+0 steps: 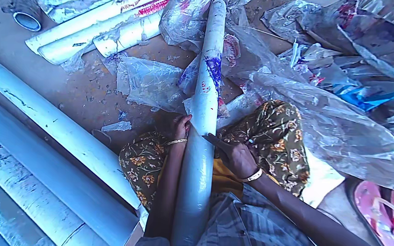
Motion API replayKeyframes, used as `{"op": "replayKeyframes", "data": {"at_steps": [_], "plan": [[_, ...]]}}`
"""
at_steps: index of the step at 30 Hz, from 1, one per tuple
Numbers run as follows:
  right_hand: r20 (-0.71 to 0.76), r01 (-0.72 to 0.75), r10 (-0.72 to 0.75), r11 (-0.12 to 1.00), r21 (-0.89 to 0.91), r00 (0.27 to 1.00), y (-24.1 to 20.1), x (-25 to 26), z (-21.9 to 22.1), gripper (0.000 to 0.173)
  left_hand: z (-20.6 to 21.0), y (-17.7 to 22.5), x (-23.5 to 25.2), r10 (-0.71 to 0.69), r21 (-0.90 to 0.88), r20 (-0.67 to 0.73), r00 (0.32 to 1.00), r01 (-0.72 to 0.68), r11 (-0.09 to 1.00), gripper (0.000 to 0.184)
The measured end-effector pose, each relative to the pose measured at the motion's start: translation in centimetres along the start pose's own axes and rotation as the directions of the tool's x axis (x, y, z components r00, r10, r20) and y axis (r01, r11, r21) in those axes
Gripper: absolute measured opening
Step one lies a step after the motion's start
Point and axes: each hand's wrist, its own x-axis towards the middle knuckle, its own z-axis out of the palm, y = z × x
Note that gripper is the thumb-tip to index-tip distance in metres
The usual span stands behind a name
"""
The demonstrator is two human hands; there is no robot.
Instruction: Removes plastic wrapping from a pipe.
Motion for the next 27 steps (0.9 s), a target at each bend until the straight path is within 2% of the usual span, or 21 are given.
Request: {"op": "replayKeyframes", "data": {"at_steps": [2,5,7,10,12,13,14,15,16,17,18,19,20,22,24,26,27], "plan": [[0.037,-0.024,0.021,0.996,0.091,0.999,0.0,-1.1,-0.4,0.041,-0.1,-0.3,0.0,-0.003,0.008,0.001,1.000,0.003,1.000,0.044],[0.295,-0.180,0.089,0.938,0.297,0.951,1.3,0.9,-2.7,0.037,0.3,0.2,0.0,-0.006,0.037,-0.011,1.000,0.007,0.999,0.044],[0.266,-0.188,0.122,0.952,0.241,0.956,1.2,2.1,-2.5,0.037,0.3,0.7,0.0,-0.034,0.107,0.007,0.999,0.034,0.994,0.043],[0.160,-0.154,0.147,0.988,0.030,0.976,-0.5,1.3,-1.3,0.043,0.5,2.0,-0.3,-0.089,0.253,0.058,0.994,0.072,0.965,0.038],[0.113,-0.102,0.092,0.991,0.089,0.989,-0.5,-0.3,-1.0,0.044,0.5,2.9,-0.6,-0.112,0.352,0.056,0.992,0.085,0.932,0.040],[0.139,-0.110,0.085,0.978,0.177,0.987,0.0,-0.9,-1.4,0.042,0.4,3.5,-0.8,-0.142,0.432,0.042,0.989,0.110,0.895,0.044],[0.169,-0.131,0.085,0.950,0.282,0.982,1.0,-1.1,-1.8,0.040,0.4,4.2,-1.1,-0.164,0.555,0.040,0.986,0.114,0.824,0.048],[0.167,-0.146,0.088,0.915,0.377,0.982,2.1,-1.2,-2.1,0.037,0.5,5.1,-1.4,-0.174,0.719,0.055,0.983,0.082,0.691,0.052],[0.133,-0.160,0.111,0.878,0.452,0.985,3.1,-1.1,-2.2,0.036,0.9,6.0,-1.6,-0.181,0.883,0.072,0.981,0.022,0.468,0.054],[0.106,-0.184,0.151,0.843,0.506,0.983,4.1,-0.9,-2.3,0.036,2.2,7.0,-2.3,-0.211,0.981,0.062,0.975,-0.021,0.191,0.057],[0.079,-0.205,0.194,0.819,0.536,0.978,4.8,-0.7,-2.6,0.036,4.1,7.8,-3.3,-0.258,0.999,0.004,0.966,-0.018,-0.051,0.065],[0.052,-0.218,0.227,0.805,0.552,0.972,5.4,-0.5,-2.7,0.036,5.8,8.0,-4.4,-0.294,0.974,-0.079,0.952,0.011,-0.226,0.075],[0.043,-0.230,0.250,0.792,0.566,0.967,5.9,-0.3,-2.9,0.035,6.9,7.7,-5.2,-0.294,0.952,-0.128,0.947,0.034,-0.303,0.078],[0.024,-0.226,0.263,0.774,0.591,0.965,7.0,-0.2,-3.0,0.035,6.7,6.3,-6.3,-0.212,0.961,-0.076,0.974,0.015,-0.275,0.069],[0.023,-0.223,0.263,0.765,0.604,0.965,7.6,0.0,-2.7,0.034,4.6,4.6,-6.7,-0.053,0.985,0.093,0.994,-0.100,-0.144,0.051],[0.060,-0.230,0.242,0.773,0.591,0.968,7.6,0.1,-2.4,0.033,2.7,3.0,-6.7,0.098,0.975,0.217,0.971,-0.220,0.026,0.039],[0.080,-0.216,0.208,0.791,0.573,0.975,7.3,0.2,-2.3,0.033,2.2,2.4,-6.5,0.154,0.963,0.248,0.956,-0.261,0.071,0.037]]}}
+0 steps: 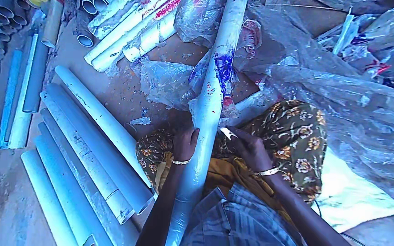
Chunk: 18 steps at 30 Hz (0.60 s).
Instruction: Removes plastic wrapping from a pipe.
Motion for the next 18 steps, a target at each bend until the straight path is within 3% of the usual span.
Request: {"op": "replayKeyframes", "data": {"at_steps": [3,6,12,15,18], "plan": [[0.131,0.084,-0.069,0.991,-0.108,0.989,-1.3,-0.2,1.2,0.036,1.3,-1.9,0.3,-0.008,-0.282,-0.107,0.994,-0.023,0.959,0.031],[0.242,0.088,-0.020,0.957,-0.275,0.970,-3.0,0.6,1.9,0.037,1.6,-2.7,0.6,-0.097,-0.612,-0.083,0.992,0.026,0.790,0.033],[0.267,0.187,-0.065,0.865,-0.466,0.962,-4.4,-0.6,3.6,0.039,0.9,-2.6,0.7,-0.148,-0.707,-0.016,0.989,0.093,0.701,0.039],[0.216,0.187,-0.098,0.879,-0.439,0.971,-3.9,-2.7,3.5,0.039,1.0,-2.8,0.8,-0.158,-0.763,0.009,0.987,0.109,0.637,0.041],[0.266,0.160,-0.073,0.933,-0.322,0.961,-3.4,-3.5,2.7,0.038,1.1,-2.9,0.9,-0.176,-0.830,0.013,0.984,0.109,0.547,0.041]]}}
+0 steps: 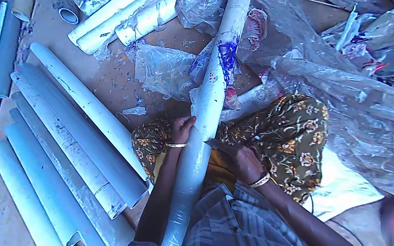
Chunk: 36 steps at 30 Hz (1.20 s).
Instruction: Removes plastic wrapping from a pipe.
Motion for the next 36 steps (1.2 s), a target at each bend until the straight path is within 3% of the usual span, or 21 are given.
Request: {"op": "replayKeyframes", "data": {"at_steps": [4,6,9,11,13,17,21,25,28,31,32,34,36], "plan": [[-0.103,0.010,-0.017,0.997,-0.071,0.995,0.1,1.9,-0.4,0.035,-0.4,-0.6,0.1,-0.047,-0.028,0.043,0.998,0.048,0.998,0.040],[-0.058,-0.022,0.012,0.987,-0.160,0.998,-0.6,2.7,-0.4,0.036,-0.4,-0.6,0.3,-0.051,-0.039,0.063,0.997,0.053,0.998,0.040],[0.173,-0.085,0.116,0.980,-0.179,0.978,-2.6,2.9,-1.0,0.042,-1.0,-0.1,0.1,-0.066,-0.061,0.011,0.998,0.067,0.996,0.042],[0.403,-0.189,0.235,0.970,-0.150,0.885,-3.4,2.5,-3.1,0.042,-0.5,-0.1,-0.5,-0.050,-0.055,-0.016,0.999,0.049,0.997,0.042],[0.464,-0.224,0.234,0.972,-0.077,0.855,-3.5,2.1,-4.9,0.034,0.1,-0.3,-0.3,-0.018,-0.032,-0.003,1.000,0.018,0.999,0.039],[0.305,-0.175,0.166,0.984,0.003,0.938,-2.3,2.8,-5.4,0.030,0.0,0.4,0.2,-0.044,0.001,0.072,0.996,0.044,0.999,0.037],[0.355,-0.237,0.231,0.971,-0.025,0.906,-2.0,3.5,-4.4,0.040,-0.6,-0.1,0.8,-0.067,0.010,0.088,0.994,0.067,0.998,0.040],[0.437,-0.285,0.225,0.955,0.077,0.871,-1.6,1.6,-3.2,0.034,-0.6,-0.8,0.6,-0.032,-0.071,0.022,0.999,0.033,0.997,0.040],[0.208,-0.131,0.060,0.930,0.344,0.976,0.0,-0.1,-2.0,0.029,-1.0,0.0,0.5,-0.069,-0.024,0.047,0.997,0.070,0.997,0.039],[-0.014,-0.128,0.144,0.911,0.391,0.989,1.9,0.5,-2.1,0.029,-2.1,0.8,0.7,-0.095,0.142,0.062,0.994,0.086,0.986,0.042],[-0.055,-0.149,0.183,0.913,0.381,0.982,2.4,0.9,-2.5,0.031,-2.6,1.1,0.7,-0.083,0.287,0.063,0.995,0.062,0.956,0.045],[-0.108,-0.172,0.228,0.910,0.378,0.968,3.2,1.4,-2.9,0.033,-2.9,2.4,0.2,-0.092,0.643,0.069,0.993,0.026,0.766,0.054],[-0.123,-0.160,0.227,0.900,0.405,0.966,3.4,1.7,-3.0,0.033,-1.1,5.5,-0.7,-0.219,0.865,0.061,0.974,0.058,0.498,0.065]]}}
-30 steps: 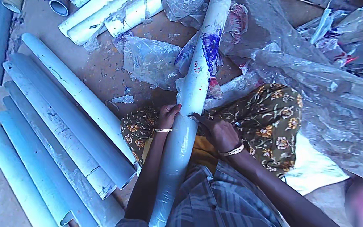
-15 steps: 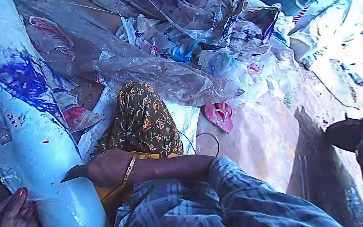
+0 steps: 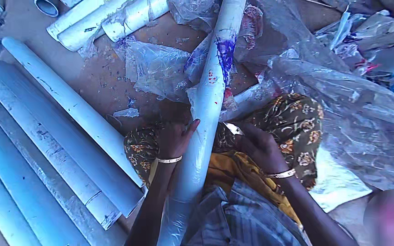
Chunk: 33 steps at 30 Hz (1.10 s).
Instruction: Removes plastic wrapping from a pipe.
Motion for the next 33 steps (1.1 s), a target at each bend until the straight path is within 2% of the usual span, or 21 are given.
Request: {"op": "replayKeyframes", "data": {"at_steps": [1,3,5,8,11,12,15,18,23,24,26,27,29,30,31,32,33], "plan": [[-0.005,0.012,-0.012,1.000,0.007,1.000,0.0,0.1,0.1,0.033,-0.1,1.9,-0.4,-0.073,0.131,0.054,0.996,0.065,0.989,0.071],[-0.025,0.042,-0.042,0.999,0.007,0.999,-0.2,0.1,0.5,0.032,1.1,3.8,-0.7,-0.137,0.263,0.047,0.990,0.119,0.957,0.071],[-0.038,0.061,-0.060,0.998,0.005,0.997,-0.5,0.0,0.8,0.032,2.0,3.6,-1.0,-0.044,0.239,-0.005,0.999,0.044,0.970,0.061],[-0.032,0.054,-0.054,0.998,-0.013,0.998,-0.6,-0.3,1.6,0.034,3.5,1.3,-1.2,0.160,0.029,-0.186,0.969,-0.157,0.987,0.044],[0.015,0.012,-0.011,0.994,-0.113,1.000,-1.3,0.1,2.1,0.035,4.4,-0.2,-0.4,0.146,-0.260,-0.256,0.956,-0.214,0.942,0.041],[0.035,0.008,-0.003,0.986,-0.167,0.999,-1.7,0.5,2.0,0.036,4.8,-0.7,-0.1,0.123,-0.387,-0.273,0.954,-0.226,0.894,0.040],[0.121,-0.019,0.070,0.925,-0.381,0.990,-3.3,3.2,1.8,0.039,5.5,-1.4,0.4,0.052,-0.707,-0.295,0.954,-0.255,0.660,0.043],[0.119,-0.035,0.110,0.862,-0.505,0.987,-5.4,6.6,2.0,0.040,5.4,-1.6,0.5,0.003,-0.824,-0.267,0.964,-0.230,0.518,0.045],[0.012,0.043,-0.042,0.918,-0.394,0.999,-5.6,7.7,1.7,0.036,5.0,-2.2,0.9,-0.088,-0.952,-0.131,0.987,-0.101,0.288,0.046],[-0.009,0.054,-0.060,0.943,-0.329,0.998,-4.9,7.5,1.6,0.036,4.8,-2.5,1.1,-0.079,-0.957,-0.111,0.991,-0.085,0.277,0.046],[-0.059,0.049,-0.058,0.987,-0.152,0.997,-2.7,6.5,1.9,0.036,4.5,-3.2,1.5,-0.024,-0.937,-0.089,0.996,-0.075,0.342,0.044],[-0.086,0.012,-0.015,0.999,-0.030,0.996,-1.5,5.6,2.2,0.036,4.4,-3.4,1.5,0.021,-0.905,-0.093,0.995,-0.093,0.414,0.042],[-0.145,-0.080,0.123,0.959,0.272,0.982,0.2,3.9,2.9,0.036,4.4,-3.7,1.4,0.148,-0.743,-0.161,0.976,-0.218,0.633,0.040],[-0.147,-0.138,0.216,0.900,0.413,0.965,0.7,3.3,3.1,0.036,4.4,-3.7,1.3,0.220,-0.585,-0.244,0.945,-0.324,0.743,0.039],[-0.133,-0.194,0.305,0.828,0.526,0.943,0.8,2.8,3.2,0.035,4.4,-3.4,0.9,0.306,-0.388,-0.350,0.885,-0.435,0.813,0.035],[-0.111,-0.239,0.370,0.772,0.589,0.922,0.9,2.3,3.2,0.033,4.3,-3.1,0.3,0.430,-0.176,-0.451,0.783,-0.550,0.817,0.026],[-0.086,-0.270,0.402,0.744,0.612,0.912,0.8,1.9,2.9,0.033,3.8,-2.8,-0.3,0.574,-0.010,-0.451,0.684,-0.647,0.763,0.015]]}}
